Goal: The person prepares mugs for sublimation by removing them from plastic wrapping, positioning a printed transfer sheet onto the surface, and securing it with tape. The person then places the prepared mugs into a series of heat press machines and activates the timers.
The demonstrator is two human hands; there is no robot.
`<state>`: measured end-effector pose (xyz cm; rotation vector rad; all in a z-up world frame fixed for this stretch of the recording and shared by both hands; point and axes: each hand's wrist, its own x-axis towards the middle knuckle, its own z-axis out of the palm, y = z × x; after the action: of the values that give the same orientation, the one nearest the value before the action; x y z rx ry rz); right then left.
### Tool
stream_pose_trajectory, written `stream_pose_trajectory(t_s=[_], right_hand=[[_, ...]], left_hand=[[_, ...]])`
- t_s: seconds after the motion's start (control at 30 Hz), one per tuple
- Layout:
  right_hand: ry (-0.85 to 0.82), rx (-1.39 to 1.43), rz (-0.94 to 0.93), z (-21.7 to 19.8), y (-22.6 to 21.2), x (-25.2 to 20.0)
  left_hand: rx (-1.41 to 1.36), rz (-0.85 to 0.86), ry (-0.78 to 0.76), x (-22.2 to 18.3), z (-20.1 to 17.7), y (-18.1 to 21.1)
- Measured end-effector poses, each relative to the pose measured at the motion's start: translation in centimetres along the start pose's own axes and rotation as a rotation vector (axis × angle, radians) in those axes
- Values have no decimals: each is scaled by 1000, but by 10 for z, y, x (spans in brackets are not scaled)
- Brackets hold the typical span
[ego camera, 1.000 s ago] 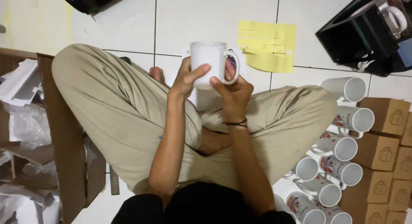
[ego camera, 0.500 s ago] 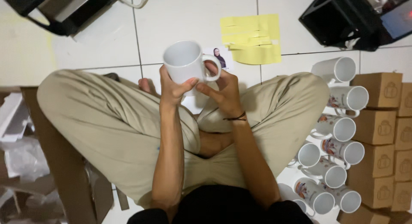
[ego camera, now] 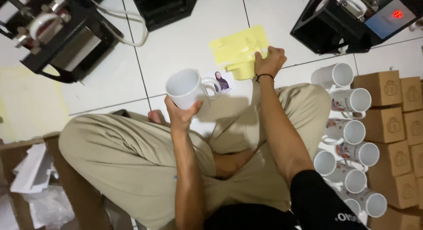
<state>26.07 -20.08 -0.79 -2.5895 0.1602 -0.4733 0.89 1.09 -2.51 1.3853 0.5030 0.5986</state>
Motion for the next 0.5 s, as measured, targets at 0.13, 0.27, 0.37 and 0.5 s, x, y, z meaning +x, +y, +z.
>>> stream_pose_trajectory(t_s=[0.13, 0.27, 0.37, 0.5], right_hand=[[-131, 457, -86, 9, -17, 7], [10, 517, 12, 21, -16, 7], [-2, 371, -87, 25, -10, 11], [-53, 293, -143, 30, -8, 13]], left_hand=[[78, -9, 44, -5, 3, -9], [46, 25, -5, -3, 7, -20], [27, 9, -34, -5, -3, -28], [9, 45, -88, -6, -8, -40]])
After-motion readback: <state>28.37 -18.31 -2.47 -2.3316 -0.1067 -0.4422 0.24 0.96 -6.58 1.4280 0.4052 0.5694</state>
